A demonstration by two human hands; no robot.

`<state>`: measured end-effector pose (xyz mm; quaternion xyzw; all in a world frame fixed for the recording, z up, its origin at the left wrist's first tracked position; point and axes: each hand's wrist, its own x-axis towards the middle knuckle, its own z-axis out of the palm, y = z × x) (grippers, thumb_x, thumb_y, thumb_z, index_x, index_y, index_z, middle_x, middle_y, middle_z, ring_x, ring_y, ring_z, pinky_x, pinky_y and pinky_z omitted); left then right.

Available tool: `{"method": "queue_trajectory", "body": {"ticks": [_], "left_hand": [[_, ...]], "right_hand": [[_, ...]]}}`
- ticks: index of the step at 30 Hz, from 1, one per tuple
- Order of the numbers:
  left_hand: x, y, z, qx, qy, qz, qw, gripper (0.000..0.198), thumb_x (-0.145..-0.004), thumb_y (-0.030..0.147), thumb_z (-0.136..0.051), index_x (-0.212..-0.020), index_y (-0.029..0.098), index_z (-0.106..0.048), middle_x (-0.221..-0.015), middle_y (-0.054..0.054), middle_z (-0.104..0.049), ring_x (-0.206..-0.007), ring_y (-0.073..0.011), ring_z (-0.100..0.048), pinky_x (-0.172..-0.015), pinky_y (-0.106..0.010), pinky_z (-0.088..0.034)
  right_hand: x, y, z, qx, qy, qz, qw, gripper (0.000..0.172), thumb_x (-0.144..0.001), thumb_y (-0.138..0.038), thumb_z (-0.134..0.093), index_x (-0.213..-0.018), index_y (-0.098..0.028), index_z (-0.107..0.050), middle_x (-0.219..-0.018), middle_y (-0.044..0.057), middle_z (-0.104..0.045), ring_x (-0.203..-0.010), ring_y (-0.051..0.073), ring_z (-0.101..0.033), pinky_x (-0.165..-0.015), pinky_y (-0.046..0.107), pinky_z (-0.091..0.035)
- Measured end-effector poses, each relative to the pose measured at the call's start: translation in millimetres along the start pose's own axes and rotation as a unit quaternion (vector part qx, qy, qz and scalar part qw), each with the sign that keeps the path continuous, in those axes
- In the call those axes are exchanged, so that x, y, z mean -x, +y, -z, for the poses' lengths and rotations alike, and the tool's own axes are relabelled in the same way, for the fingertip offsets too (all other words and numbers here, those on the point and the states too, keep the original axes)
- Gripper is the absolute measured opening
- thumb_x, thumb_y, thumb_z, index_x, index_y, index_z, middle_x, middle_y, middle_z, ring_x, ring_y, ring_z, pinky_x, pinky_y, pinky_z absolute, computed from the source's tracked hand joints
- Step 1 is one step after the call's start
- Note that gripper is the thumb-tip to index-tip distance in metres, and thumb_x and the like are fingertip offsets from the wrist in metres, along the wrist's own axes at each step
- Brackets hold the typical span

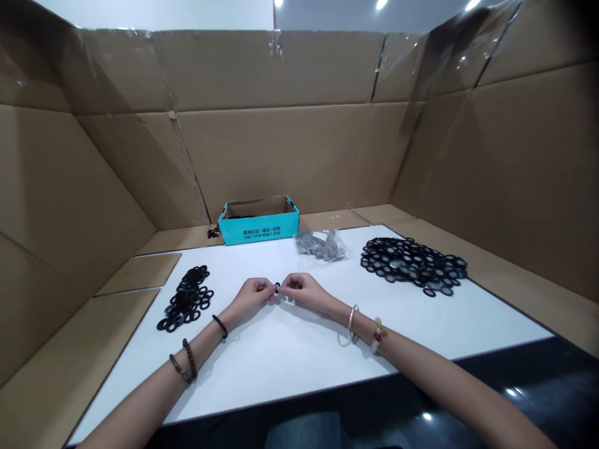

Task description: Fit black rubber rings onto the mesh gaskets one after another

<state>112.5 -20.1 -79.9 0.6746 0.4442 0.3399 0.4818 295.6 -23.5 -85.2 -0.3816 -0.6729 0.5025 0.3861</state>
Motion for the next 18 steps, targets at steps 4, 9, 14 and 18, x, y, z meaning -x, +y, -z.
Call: {"method": "queue_trajectory", "body": {"ticks": [4, 9, 14, 18], "left_hand": [[-0.1, -1.2, 0.4, -0.004, 0.001, -0.004, 1.000, 0.032, -0.073, 0.042, -0.058, -0.058, 0.013, -0.058, -0.053, -0.001, -0.058, -0.047, -0.0092, -0.044, -0.049, -0.022, -0.031], [0.5, 0.6, -0.6, -0.005, 0.001, -0.006, 1.000, 0.031, -0.072, 0.041, -0.058, -0.058, 0.013, -0.058, -0.053, -0.001, -0.058, -0.051, -0.0104, -0.047, -0.052, -0.022, -0.034], [0.9, 3.2, -0.9, -0.008, 0.001, -0.002, 1.000, 0.030, -0.073, 0.039, -0.057, -0.058, 0.013, -0.058, -0.053, -0.002, -0.058, -0.050, -0.0101, -0.047, -0.052, -0.022, -0.034], [0.7, 1.2, 0.0, -0.011, 0.001, -0.006, 1.000, 0.028, -0.073, 0.036, -0.056, -0.058, 0.013, -0.058, -0.054, -0.002, -0.058, -0.051, -0.0099, -0.046, -0.052, -0.022, -0.034]], "right_hand": [[-0.5, -2.2, -0.3, 0.003, 0.001, -0.003, 1.000, 0.030, -0.071, -0.042, -0.064, -0.073, -0.012, -0.061, -0.063, 0.000, -0.056, -0.054, 0.008, -0.047, -0.049, 0.020, -0.036], [0.5, -4.2, -0.5, 0.012, 0.004, 0.005, 1.000, 0.031, -0.070, -0.043, -0.064, -0.073, -0.012, -0.062, -0.063, 0.001, -0.057, -0.055, 0.009, -0.047, -0.050, 0.020, -0.036], [0.4, -2.8, -0.7, 0.015, 0.010, 0.001, 1.000, 0.032, -0.070, -0.043, -0.063, -0.073, -0.012, -0.061, -0.063, 0.001, -0.057, -0.055, 0.008, -0.046, -0.049, 0.019, -0.035], [0.4, -2.6, -1.0, 0.012, 0.008, 0.001, 1.000, 0.029, -0.071, -0.041, -0.063, -0.073, -0.012, -0.061, -0.063, 0.001, -0.056, -0.055, 0.008, -0.046, -0.048, 0.019, -0.036]]}}
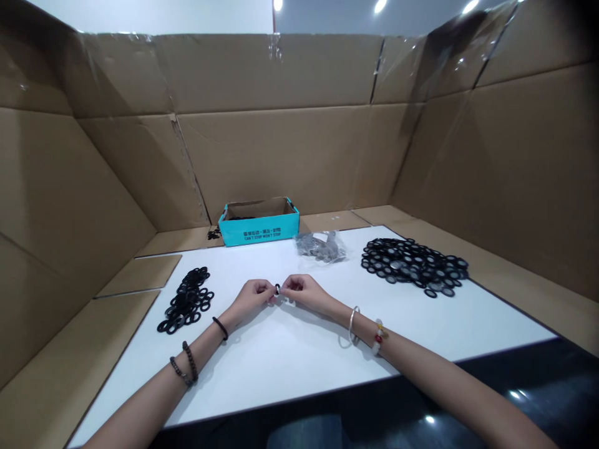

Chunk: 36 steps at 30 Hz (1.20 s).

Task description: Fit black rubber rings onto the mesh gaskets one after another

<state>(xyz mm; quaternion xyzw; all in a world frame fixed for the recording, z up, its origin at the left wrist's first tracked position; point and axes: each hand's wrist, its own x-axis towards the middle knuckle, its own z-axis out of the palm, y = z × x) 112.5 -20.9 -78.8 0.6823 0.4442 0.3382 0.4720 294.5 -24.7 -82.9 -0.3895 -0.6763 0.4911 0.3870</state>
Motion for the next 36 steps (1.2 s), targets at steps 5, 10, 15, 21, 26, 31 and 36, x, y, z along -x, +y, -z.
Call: {"method": "queue_trajectory", "body": {"ticks": [5, 10, 15, 21, 26, 31, 36], "left_hand": [[-0.7, -3.9, 0.8, 0.000, 0.001, -0.003, 1.000, 0.026, -0.073, 0.035, -0.056, -0.059, 0.013, -0.059, -0.055, -0.001, -0.059, -0.050, -0.0095, -0.046, -0.051, -0.021, -0.033], [-0.4, -1.9, 0.1, 0.004, 0.001, 0.000, 1.000, 0.024, -0.072, 0.032, -0.055, -0.059, 0.013, -0.059, -0.054, -0.001, -0.059, -0.049, -0.0091, -0.046, -0.050, -0.021, -0.032], [0.3, 1.2, -0.6, 0.008, 0.004, 0.006, 1.000, 0.021, -0.070, 0.030, -0.055, -0.058, 0.013, -0.057, -0.054, -0.001, -0.058, -0.049, -0.0089, -0.045, -0.049, -0.021, -0.032], [0.1, 1.1, -0.8, 0.011, 0.006, 0.011, 1.000, 0.021, -0.070, 0.030, -0.055, -0.058, 0.013, -0.057, -0.054, -0.001, -0.058, -0.049, -0.0093, -0.046, -0.051, -0.021, -0.034], [-0.3, 0.0, -0.7, 0.013, 0.008, 0.011, 1.000, 0.025, -0.070, 0.035, -0.057, -0.059, 0.013, -0.059, -0.055, -0.001, -0.059, -0.049, -0.0095, -0.047, -0.051, -0.022, -0.035], [-0.3, 0.9, -0.7, 0.012, 0.016, 0.006, 1.000, 0.032, -0.071, 0.042, -0.058, -0.058, 0.013, -0.059, -0.053, -0.002, -0.058, -0.049, -0.0100, -0.046, -0.050, -0.022, -0.034], [-0.9, 0.5, -0.6, 0.009, 0.014, 0.005, 1.000, 0.035, -0.071, 0.045, -0.058, -0.059, 0.012, -0.058, -0.053, -0.002, -0.058, -0.048, -0.0092, -0.043, -0.048, -0.022, -0.031]], "right_hand": [[0.5, 0.3, 0.1, 0.002, -0.002, 0.002, 1.000, 0.028, -0.071, -0.040, -0.062, -0.073, -0.012, -0.061, -0.065, 0.001, -0.057, -0.056, 0.009, -0.047, -0.050, 0.019, -0.037], [0.6, 1.0, 0.2, 0.003, -0.007, 0.000, 1.000, 0.026, -0.072, -0.038, -0.061, -0.074, -0.012, -0.062, -0.065, 0.001, -0.057, -0.055, 0.009, -0.047, -0.048, 0.019, -0.036], [-0.9, 1.1, 0.6, 0.013, 0.000, 0.010, 1.000, 0.023, -0.072, -0.035, -0.062, -0.073, -0.012, -0.062, -0.063, 0.000, -0.057, -0.055, 0.008, -0.046, -0.049, 0.019, -0.035], [-1.2, 2.8, 0.4, 0.016, 0.000, -0.002, 1.000, 0.025, -0.072, -0.037, -0.062, -0.073, -0.012, -0.061, -0.064, 0.001, -0.057, -0.055, 0.009, -0.047, -0.049, 0.019, -0.036], [-1.0, 1.6, 0.6, 0.023, 0.001, 0.001, 1.000, 0.025, -0.073, -0.037, -0.061, -0.074, -0.013, -0.062, -0.064, 0.001, -0.057, -0.055, 0.009, -0.047, -0.050, 0.019, -0.037], [-3.2, 2.6, 0.8, 0.025, 0.007, -0.008, 1.000, 0.027, -0.072, -0.039, -0.061, -0.074, -0.013, -0.062, -0.062, 0.000, -0.057, -0.053, 0.008, -0.047, -0.050, 0.020, -0.037], [-1.3, 1.3, -1.5, 0.026, -0.012, 0.003, 1.000, 0.026, -0.072, -0.038, -0.061, -0.073, -0.012, -0.062, -0.061, 0.000, -0.055, -0.053, 0.008, -0.047, -0.049, 0.019, -0.036]]}}
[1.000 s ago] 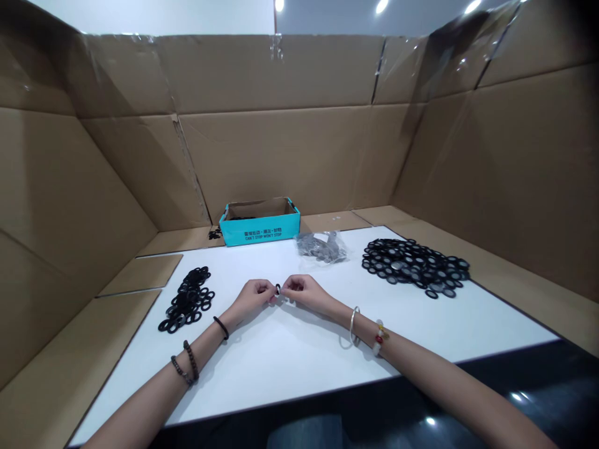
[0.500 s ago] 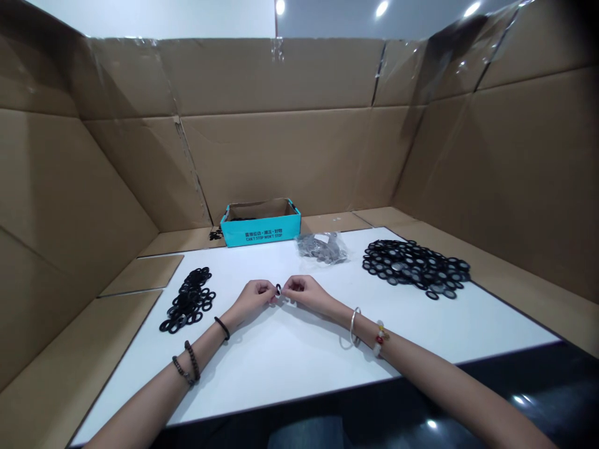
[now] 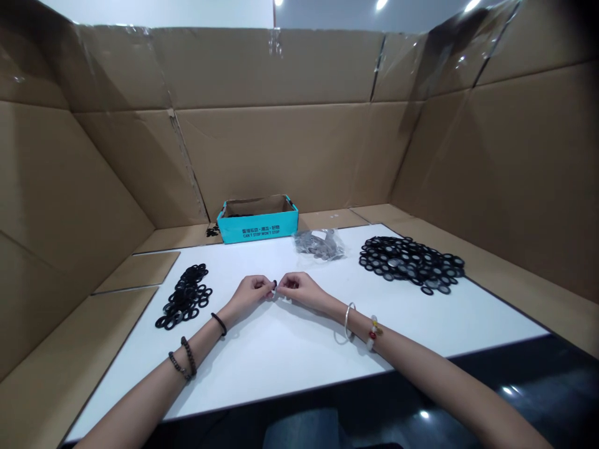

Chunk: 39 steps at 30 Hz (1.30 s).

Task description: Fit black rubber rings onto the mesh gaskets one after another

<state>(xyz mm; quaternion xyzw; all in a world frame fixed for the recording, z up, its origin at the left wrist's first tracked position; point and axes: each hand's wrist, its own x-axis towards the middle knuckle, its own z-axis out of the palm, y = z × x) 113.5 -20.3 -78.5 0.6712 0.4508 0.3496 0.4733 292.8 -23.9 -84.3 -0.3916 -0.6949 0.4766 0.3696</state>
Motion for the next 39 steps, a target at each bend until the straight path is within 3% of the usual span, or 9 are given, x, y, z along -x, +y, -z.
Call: {"method": "queue_trajectory", "body": {"ticks": [6, 11, 19, 29, 39], "left_hand": [[0.3, -2.4, 2.1, -0.018, 0.001, -0.009, 1.000, 0.032, -0.072, 0.043, -0.057, -0.060, 0.013, -0.058, -0.055, -0.002, -0.059, -0.050, -0.0104, -0.046, -0.051, -0.022, -0.034], [2.3, -0.7, 3.5, -0.097, -0.011, -0.024, 0.995, 0.024, -0.072, 0.036, -0.056, -0.064, 0.014, -0.062, -0.063, -0.003, -0.063, -0.060, -0.0143, -0.052, -0.057, -0.024, -0.037], [5.2, 6.3, 2.4, -0.172, -0.015, -0.034, 0.984, 0.021, -0.072, 0.032, -0.052, -0.067, 0.015, -0.063, -0.062, -0.001, -0.061, -0.058, -0.0141, -0.050, -0.055, -0.023, -0.035], [3.4, -1.0, 3.4, -0.148, -0.001, -0.034, 0.988, 0.025, -0.074, 0.034, -0.051, -0.057, 0.016, -0.052, -0.054, 0.002, -0.053, -0.053, -0.0114, -0.043, -0.052, -0.022, -0.030], [4.8, 1.4, 2.4, -0.145, -0.011, -0.034, 0.989, 0.023, -0.074, 0.033, -0.049, -0.063, 0.015, -0.058, -0.059, 0.000, -0.059, -0.057, -0.0126, -0.049, -0.054, -0.022, -0.034]], "right_hand": [[3.0, -2.4, 0.1, 0.009, 0.005, 0.001, 1.000, 0.026, -0.073, -0.038, -0.060, -0.071, -0.013, -0.061, -0.059, -0.001, -0.054, -0.052, 0.008, -0.047, -0.047, 0.019, -0.035], [2.3, 0.5, -0.1, 0.017, 0.012, 0.013, 1.000, 0.030, -0.072, -0.043, -0.061, -0.070, -0.013, -0.062, -0.061, 0.000, -0.055, -0.054, 0.008, -0.047, -0.049, 0.019, -0.035], [5.7, -1.2, -2.9, 0.007, -0.001, 0.003, 1.000, 0.030, -0.073, -0.043, -0.061, -0.072, -0.013, -0.062, -0.061, 0.000, -0.054, -0.055, 0.009, -0.047, -0.048, 0.019, -0.035], [5.7, -0.3, -2.6, 0.004, 0.009, -0.001, 1.000, 0.031, -0.073, -0.044, -0.060, -0.073, -0.013, -0.061, -0.062, 0.000, -0.055, -0.055, 0.009, -0.047, -0.049, 0.020, -0.036], [4.4, 2.1, -4.1, 0.013, 0.014, 0.001, 1.000, 0.030, -0.074, -0.042, -0.060, -0.076, -0.012, -0.064, -0.064, 0.001, -0.057, -0.057, 0.009, -0.048, -0.050, 0.020, -0.035]]}}
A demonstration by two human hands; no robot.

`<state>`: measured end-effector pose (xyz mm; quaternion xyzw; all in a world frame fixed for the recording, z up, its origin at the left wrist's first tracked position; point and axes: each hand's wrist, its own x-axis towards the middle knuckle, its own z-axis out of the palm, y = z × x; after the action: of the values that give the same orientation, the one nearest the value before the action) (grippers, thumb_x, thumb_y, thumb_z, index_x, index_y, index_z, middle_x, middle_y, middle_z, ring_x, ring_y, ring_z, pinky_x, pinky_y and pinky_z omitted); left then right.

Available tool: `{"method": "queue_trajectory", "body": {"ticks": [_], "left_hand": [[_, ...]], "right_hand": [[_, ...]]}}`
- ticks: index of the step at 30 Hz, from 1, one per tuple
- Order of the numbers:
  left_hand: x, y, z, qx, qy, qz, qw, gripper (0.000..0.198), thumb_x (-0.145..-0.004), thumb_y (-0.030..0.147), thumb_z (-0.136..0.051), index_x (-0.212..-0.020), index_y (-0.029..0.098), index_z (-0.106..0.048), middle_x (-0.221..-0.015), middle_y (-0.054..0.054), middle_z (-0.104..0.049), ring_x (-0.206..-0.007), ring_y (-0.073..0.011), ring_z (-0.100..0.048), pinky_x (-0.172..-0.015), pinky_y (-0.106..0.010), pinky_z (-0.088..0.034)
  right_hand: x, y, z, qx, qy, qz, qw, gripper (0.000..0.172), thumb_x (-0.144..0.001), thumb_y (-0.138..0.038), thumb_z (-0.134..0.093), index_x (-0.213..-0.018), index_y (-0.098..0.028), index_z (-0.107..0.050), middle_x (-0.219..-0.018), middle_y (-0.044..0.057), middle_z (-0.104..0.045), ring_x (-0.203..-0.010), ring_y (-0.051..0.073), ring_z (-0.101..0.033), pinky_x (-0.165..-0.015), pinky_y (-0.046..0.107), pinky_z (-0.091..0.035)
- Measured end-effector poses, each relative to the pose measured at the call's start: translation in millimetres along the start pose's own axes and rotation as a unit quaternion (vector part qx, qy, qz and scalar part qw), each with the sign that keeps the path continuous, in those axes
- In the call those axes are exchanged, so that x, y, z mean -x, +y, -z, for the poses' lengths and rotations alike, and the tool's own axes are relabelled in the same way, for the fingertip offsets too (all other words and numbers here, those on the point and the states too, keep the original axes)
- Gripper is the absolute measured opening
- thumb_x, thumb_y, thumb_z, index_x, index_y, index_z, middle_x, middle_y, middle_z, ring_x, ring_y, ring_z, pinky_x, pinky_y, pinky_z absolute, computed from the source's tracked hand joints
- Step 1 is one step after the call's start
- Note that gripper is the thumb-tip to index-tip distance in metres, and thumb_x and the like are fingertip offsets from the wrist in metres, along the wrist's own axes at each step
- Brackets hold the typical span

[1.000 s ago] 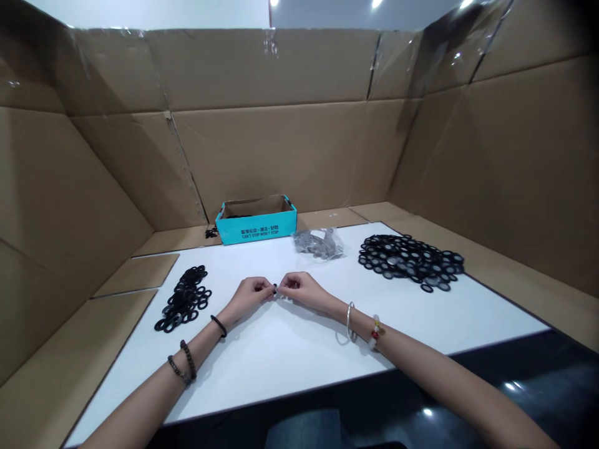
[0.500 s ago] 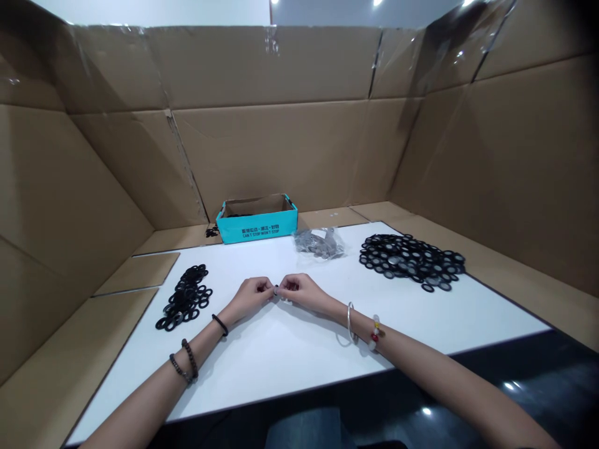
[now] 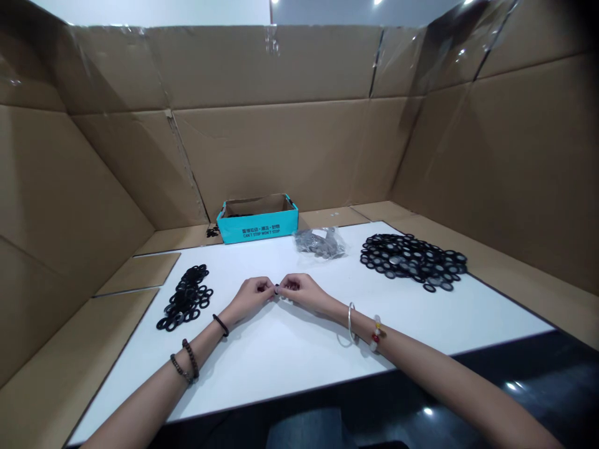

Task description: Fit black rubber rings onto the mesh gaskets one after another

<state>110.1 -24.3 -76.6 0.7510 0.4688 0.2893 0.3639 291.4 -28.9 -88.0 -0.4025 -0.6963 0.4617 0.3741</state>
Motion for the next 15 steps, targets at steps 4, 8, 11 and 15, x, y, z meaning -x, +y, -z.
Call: {"method": "queue_trajectory", "body": {"ticks": [4, 8, 11, 15], "left_hand": [[-0.4, -0.4, -0.3, -0.005, 0.002, -0.005, 1.000, 0.021, -0.074, 0.030, -0.049, -0.062, 0.015, -0.058, -0.060, 0.000, -0.059, -0.057, -0.0124, -0.049, -0.055, -0.022, -0.035], [-0.4, -0.3, -0.5, -0.004, -0.001, -0.007, 1.000, 0.020, -0.073, 0.028, -0.048, -0.063, 0.015, -0.058, -0.060, 0.000, -0.059, -0.057, -0.0121, -0.048, -0.055, -0.022, -0.035], [-0.2, -0.1, -0.1, -0.006, -0.001, -0.008, 1.000, 0.020, -0.073, 0.028, -0.047, -0.063, 0.015, -0.058, -0.060, 0.000, -0.058, -0.057, -0.0120, -0.048, -0.055, -0.022, -0.035], [-0.9, -1.4, -0.2, -0.007, -0.002, -0.009, 1.000, 0.018, -0.072, 0.026, -0.048, -0.063, 0.015, -0.059, -0.060, 0.000, -0.058, -0.057, -0.0121, -0.048, -0.055, -0.022, -0.035]], "right_hand": [[0.2, 0.4, 0.2, 0.003, -0.003, 0.000, 1.000, 0.029, -0.075, -0.041, -0.060, -0.076, -0.012, -0.064, -0.064, 0.001, -0.057, -0.056, 0.009, -0.047, -0.050, 0.020, -0.035], [0.5, -0.4, 0.2, 0.001, -0.005, 0.003, 1.000, 0.028, -0.075, -0.039, -0.059, -0.076, -0.012, -0.064, -0.066, 0.002, -0.057, -0.058, 0.010, -0.048, -0.052, 0.020, -0.036], [0.6, -2.1, 0.1, 0.002, -0.008, 0.004, 1.000, 0.028, -0.075, -0.039, -0.060, -0.077, -0.012, -0.064, -0.066, 0.002, -0.058, -0.059, 0.010, -0.048, -0.052, 0.020, -0.036], [1.2, -3.8, -0.4, -0.003, -0.006, -0.008, 1.000, 0.027, -0.074, -0.039, -0.060, -0.075, -0.012, -0.063, -0.064, 0.001, -0.057, -0.057, 0.009, -0.048, -0.050, 0.020, -0.036]]}}
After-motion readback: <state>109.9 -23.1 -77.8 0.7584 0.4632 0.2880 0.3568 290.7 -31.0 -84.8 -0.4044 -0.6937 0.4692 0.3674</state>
